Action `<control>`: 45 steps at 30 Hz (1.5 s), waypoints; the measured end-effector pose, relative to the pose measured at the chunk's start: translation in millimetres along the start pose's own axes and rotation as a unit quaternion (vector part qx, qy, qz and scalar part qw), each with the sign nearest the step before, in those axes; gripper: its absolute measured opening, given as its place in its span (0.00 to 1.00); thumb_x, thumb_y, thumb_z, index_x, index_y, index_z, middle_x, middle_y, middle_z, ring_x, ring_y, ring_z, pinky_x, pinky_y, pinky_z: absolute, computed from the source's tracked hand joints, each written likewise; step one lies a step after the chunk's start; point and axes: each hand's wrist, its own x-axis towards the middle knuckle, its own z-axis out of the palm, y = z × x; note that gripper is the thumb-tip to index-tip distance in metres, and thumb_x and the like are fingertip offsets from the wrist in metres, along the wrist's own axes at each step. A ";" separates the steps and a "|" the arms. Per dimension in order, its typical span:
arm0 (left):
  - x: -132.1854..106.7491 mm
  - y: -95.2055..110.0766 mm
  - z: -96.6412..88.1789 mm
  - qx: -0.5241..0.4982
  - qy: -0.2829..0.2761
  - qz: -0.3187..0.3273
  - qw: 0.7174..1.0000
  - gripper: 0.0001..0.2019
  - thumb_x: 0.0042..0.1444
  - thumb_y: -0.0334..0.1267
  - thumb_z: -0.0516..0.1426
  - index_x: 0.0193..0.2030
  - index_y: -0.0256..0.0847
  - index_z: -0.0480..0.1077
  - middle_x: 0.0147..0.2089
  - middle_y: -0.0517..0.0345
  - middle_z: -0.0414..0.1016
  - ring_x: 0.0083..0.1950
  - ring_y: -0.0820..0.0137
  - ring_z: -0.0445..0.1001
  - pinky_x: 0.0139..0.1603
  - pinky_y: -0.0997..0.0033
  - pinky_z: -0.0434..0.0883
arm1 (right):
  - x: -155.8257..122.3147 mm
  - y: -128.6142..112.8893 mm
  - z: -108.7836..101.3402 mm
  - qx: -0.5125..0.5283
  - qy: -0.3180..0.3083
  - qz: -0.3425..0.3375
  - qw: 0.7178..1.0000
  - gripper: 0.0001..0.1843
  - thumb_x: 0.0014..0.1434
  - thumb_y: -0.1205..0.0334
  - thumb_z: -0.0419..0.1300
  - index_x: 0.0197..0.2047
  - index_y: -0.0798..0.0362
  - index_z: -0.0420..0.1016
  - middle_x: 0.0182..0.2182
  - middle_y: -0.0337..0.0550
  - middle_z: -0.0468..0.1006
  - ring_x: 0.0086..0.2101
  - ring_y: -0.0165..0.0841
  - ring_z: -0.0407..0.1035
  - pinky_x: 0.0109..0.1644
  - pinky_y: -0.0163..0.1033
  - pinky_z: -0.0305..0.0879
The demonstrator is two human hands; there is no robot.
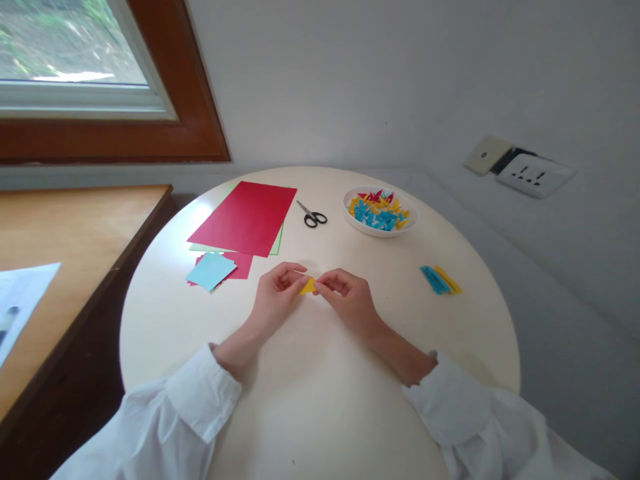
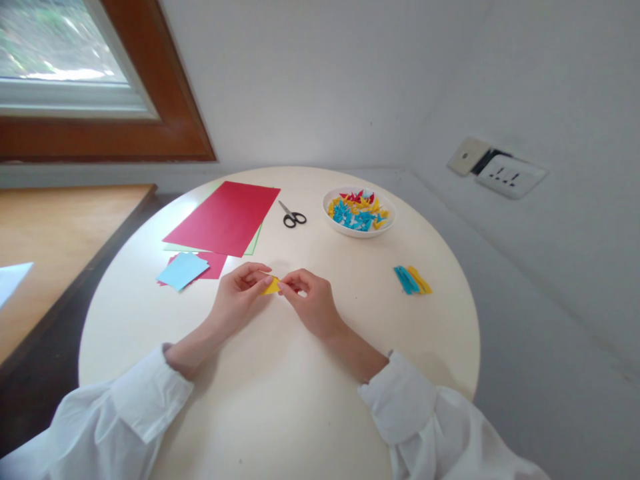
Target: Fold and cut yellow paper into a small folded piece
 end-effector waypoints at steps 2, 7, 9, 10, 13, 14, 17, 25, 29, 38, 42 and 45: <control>-0.3 0.1 -0.2 -0.001 0.001 0.000 1.000 0.11 0.46 0.41 0.61 0.35 0.38 0.68 0.26 0.58 0.75 0.31 0.69 0.73 0.35 0.70 0.68 | 0.2 0.8 -0.2 0.010 0.001 0.001 1.000 0.05 0.48 0.62 0.61 0.27 0.54 0.69 0.23 0.39 0.75 0.27 0.31 0.72 0.33 0.35 0.67; -0.2 2.1 0.3 -0.011 -0.022 -0.034 0.999 0.12 0.45 0.41 0.61 0.35 0.36 0.71 0.29 0.55 0.77 0.33 0.68 0.74 0.35 0.71 0.68 | 1.0 2.5 -0.4 0.032 0.005 0.001 0.999 0.06 0.47 0.62 0.62 0.27 0.53 0.69 0.24 0.39 0.75 0.27 0.31 0.72 0.34 0.36 0.67; -0.1 2.7 0.4 0.006 -0.047 -0.033 0.998 0.10 0.47 0.41 0.60 0.32 0.36 0.72 0.30 0.54 0.77 0.33 0.69 0.73 0.35 0.72 0.67 | 0.9 1.8 -0.2 0.033 0.006 0.001 0.999 0.06 0.47 0.61 0.62 0.27 0.53 0.69 0.24 0.39 0.75 0.27 0.31 0.71 0.33 0.36 0.67; -0.1 2.8 0.3 0.016 -0.055 -0.029 0.998 0.09 0.47 0.41 0.59 0.31 0.36 0.73 0.30 0.55 0.77 0.33 0.70 0.73 0.35 0.73 0.66 | 0.9 1.2 0.0 0.033 0.007 0.003 0.999 0.07 0.47 0.61 0.63 0.27 0.53 0.69 0.24 0.39 0.75 0.27 0.31 0.71 0.33 0.36 0.67; 0.0 2.2 -0.4 0.025 -0.055 -0.024 0.998 0.09 0.48 0.41 0.59 0.28 0.37 0.74 0.30 0.56 0.76 0.33 0.71 0.71 0.35 0.74 0.65 | 0.8 0.2 0.4 0.038 0.015 0.012 0.999 0.08 0.46 0.60 0.63 0.27 0.53 0.69 0.24 0.39 0.75 0.28 0.31 0.71 0.34 0.36 0.67; 0.1 1.9 -0.7 0.023 -0.049 -0.027 0.998 0.09 0.48 0.42 0.59 0.29 0.37 0.74 0.30 0.56 0.76 0.33 0.71 0.71 0.34 0.74 0.64 | 0.9 0.4 0.5 0.039 0.018 0.016 0.999 0.09 0.45 0.59 0.63 0.28 0.53 0.69 0.25 0.39 0.75 0.28 0.31 0.71 0.34 0.36 0.67; 0.5 0.9 -1.4 0.012 -0.032 -0.037 0.999 0.10 0.47 0.43 0.59 0.28 0.37 0.73 0.29 0.57 0.75 0.31 0.72 0.70 0.33 0.74 0.64 | 1.7 2.5 0.8 0.034 0.015 0.030 0.999 0.10 0.44 0.58 0.64 0.30 0.53 0.69 0.27 0.40 0.75 0.29 0.31 0.70 0.34 0.35 0.66; -0.6 2.6 0.3 -0.034 -0.043 -0.051 0.997 0.09 0.47 0.42 0.60 0.27 0.37 0.73 0.28 0.58 0.74 0.30 0.73 0.69 0.32 0.74 0.64 | 3.0 3.6 0.0 0.015 -0.024 0.045 0.999 0.10 0.47 0.56 0.61 0.26 0.55 0.70 0.23 0.39 0.74 0.26 0.29 0.68 0.31 0.35 0.64; -1.1 2.4 0.6 -0.029 -0.029 -0.059 0.997 0.09 0.45 0.42 0.60 0.27 0.37 0.72 0.26 0.59 0.73 0.27 0.75 0.67 0.27 0.76 0.61 | 2.4 2.2 -0.2 0.020 -0.007 0.045 0.999 0.10 0.46 0.56 0.62 0.26 0.54 0.70 0.23 0.39 0.74 0.26 0.30 0.68 0.31 0.35 0.64; 0.8 -5.1 -4.2 0.050 -0.079 -0.050 0.994 0.11 0.46 0.44 0.59 0.27 0.36 0.71 0.25 0.59 0.71 0.25 0.75 0.66 0.26 0.76 0.60 | 5.4 3.3 -0.6 0.019 0.038 0.033 0.999 0.09 0.47 0.56 0.60 0.26 0.54 0.70 0.25 0.40 0.74 0.27 0.30 0.69 0.32 0.35 0.66; 0.1 -4.1 -4.2 0.036 -0.073 -0.065 0.995 0.12 0.45 0.45 0.60 0.26 0.36 0.71 0.24 0.60 0.70 0.24 0.76 0.64 0.26 0.76 0.59 | 5.2 2.1 -1.0 0.009 0.025 0.043 0.999 0.10 0.47 0.56 0.60 0.27 0.54 0.72 0.26 0.41 0.76 0.28 0.30 0.69 0.33 0.35 0.66; -0.9 -2.0 -3.7 0.014 -0.070 -0.072 0.995 0.14 0.45 0.47 0.60 0.27 0.36 0.71 0.23 0.60 0.69 0.24 0.76 0.64 0.25 0.76 0.59 | 4.4 1.8 -1.0 0.004 0.005 0.042 0.999 0.09 0.48 0.56 0.59 0.28 0.54 0.73 0.27 0.41 0.77 0.29 0.31 0.70 0.33 0.35 0.66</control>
